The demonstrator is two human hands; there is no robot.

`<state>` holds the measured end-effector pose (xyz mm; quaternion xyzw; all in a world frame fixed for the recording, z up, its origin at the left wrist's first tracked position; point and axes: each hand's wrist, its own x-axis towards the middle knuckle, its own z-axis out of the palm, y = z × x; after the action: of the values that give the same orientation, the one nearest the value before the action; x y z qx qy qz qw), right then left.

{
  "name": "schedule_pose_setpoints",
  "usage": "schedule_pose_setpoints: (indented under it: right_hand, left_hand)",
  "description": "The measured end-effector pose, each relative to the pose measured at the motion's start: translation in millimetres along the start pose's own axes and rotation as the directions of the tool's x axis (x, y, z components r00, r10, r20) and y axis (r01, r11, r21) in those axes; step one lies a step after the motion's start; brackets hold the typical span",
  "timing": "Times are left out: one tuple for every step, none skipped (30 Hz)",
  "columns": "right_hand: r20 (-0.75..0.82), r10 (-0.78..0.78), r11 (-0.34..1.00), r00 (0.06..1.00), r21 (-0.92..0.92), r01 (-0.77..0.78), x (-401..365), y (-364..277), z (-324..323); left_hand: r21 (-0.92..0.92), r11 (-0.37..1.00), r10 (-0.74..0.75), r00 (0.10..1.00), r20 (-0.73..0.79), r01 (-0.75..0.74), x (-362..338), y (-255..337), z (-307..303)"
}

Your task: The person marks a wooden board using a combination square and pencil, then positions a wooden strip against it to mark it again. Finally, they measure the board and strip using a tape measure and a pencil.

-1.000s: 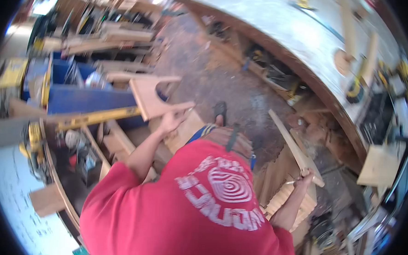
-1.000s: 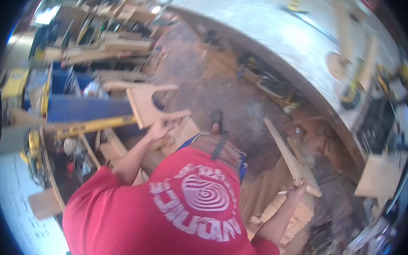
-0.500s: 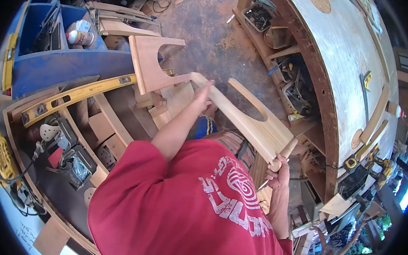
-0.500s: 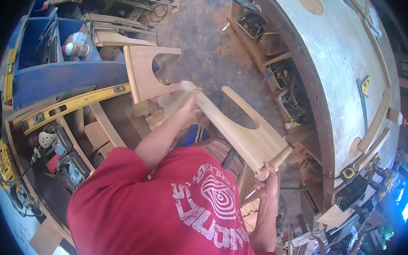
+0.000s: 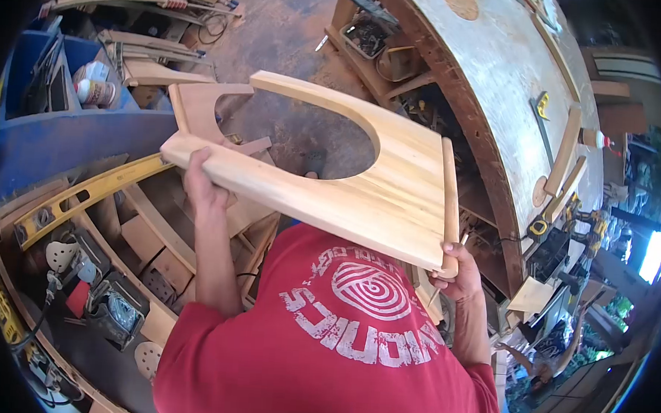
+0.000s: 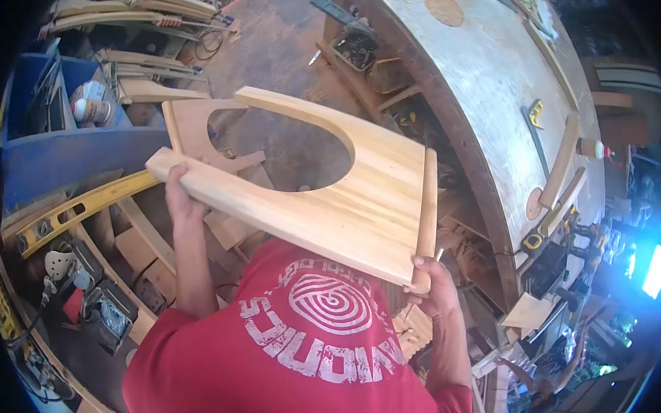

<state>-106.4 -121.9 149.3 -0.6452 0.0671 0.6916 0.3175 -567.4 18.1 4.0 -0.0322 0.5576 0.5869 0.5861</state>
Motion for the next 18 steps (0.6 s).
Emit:
schedule_pose_setpoints:
  right_hand:
    - [0.017,-0.046,0.999,0.999,-0.022,0.046,-6,0,-5]
    - [0.032,-0.092,0.995,0.995,-0.040,0.093,-12,2,-10]
    - [0.044,-0.139,0.988,0.989,-0.054,0.142,-17,5,-19]
    - [0.070,-0.205,0.975,0.976,-0.070,0.209,-21,9,-27]
    - [0.093,-0.274,0.956,0.957,-0.085,0.281,-24,13,-34]
    - [0.111,-0.342,0.931,0.933,-0.098,0.352,-30,18,-42]
    - [0.128,-0.412,0.898,0.902,-0.108,0.426,-36,21,-54]
    - [0.175,-0.387,0.908,0.905,-0.098,0.407,-35,27,-80]
    - [0.165,-0.436,0.888,0.885,-0.079,0.453,-38,32,-96]
    - [0.153,-0.479,0.868,0.864,-0.063,0.492,-41,37,-110]
    - [0.145,-0.519,0.846,0.842,-0.052,0.530,-42,41,-123]
    - [0.149,-0.542,0.834,0.827,-0.024,0.551,-42,44,-140]
    - [0.145,-0.558,0.826,0.817,0.001,0.563,-40,48,-159]
    - [0.148,-0.569,0.820,0.809,0.020,0.573,-34,53,-178]
    - [0.153,-0.581,0.811,0.799,0.029,0.584,-28,60,-193]
    - [0.145,-0.596,0.802,0.789,0.060,0.595,-19,63,-209]
    - [0.134,-0.610,0.793,0.781,0.094,0.603,-10,69,-224]
    - [0.118,-0.628,0.778,0.769,0.128,0.615,-1,73,-235]
  left_hand:
    - [-0.017,0.999,0.048,0.999,0.016,-0.048,-8,5,-2]
    - [-0.032,0.995,0.094,0.995,0.034,-0.093,-18,9,-1]
    - [-0.043,0.985,0.172,0.982,0.078,-0.169,-35,13,4]
    - [-0.066,0.972,0.232,0.965,0.126,-0.225,-46,14,2]
    - [-0.096,0.956,0.289,0.941,0.176,-0.276,-55,15,0]
    - [-0.119,0.952,0.304,0.924,0.230,-0.283,-69,15,2]
    - [-0.145,0.946,0.320,0.903,0.288,-0.289,-83,15,6]
    - [-0.164,0.945,0.322,0.892,0.317,-0.282,-94,11,12]
    - [-0.170,0.945,0.323,0.872,0.368,-0.278,-101,6,16]
    - [-0.174,0.952,0.305,0.846,0.437,-0.253,-106,-2,23]
    - [-0.179,0.957,0.289,0.817,0.499,-0.230,-109,-11,32]
    - [-0.154,0.964,0.265,0.791,0.552,-0.216,-113,-23,48]
    - [-0.128,0.970,0.241,0.768,0.593,-0.206,-120,-37,65]
    - [-0.103,0.974,0.221,0.747,0.627,-0.201,-126,-51,80]
    - [-0.105,0.979,0.200,0.715,0.670,-0.176,-125,-65,92]
    - [-0.083,0.984,0.170,0.704,0.689,-0.156,-127,-80,110]
    - [-0.057,0.989,0.136,0.694,0.707,-0.136,-129,-93,127]
    - [-0.046,0.993,0.109,0.684,0.721,-0.109,-128,-104,140]
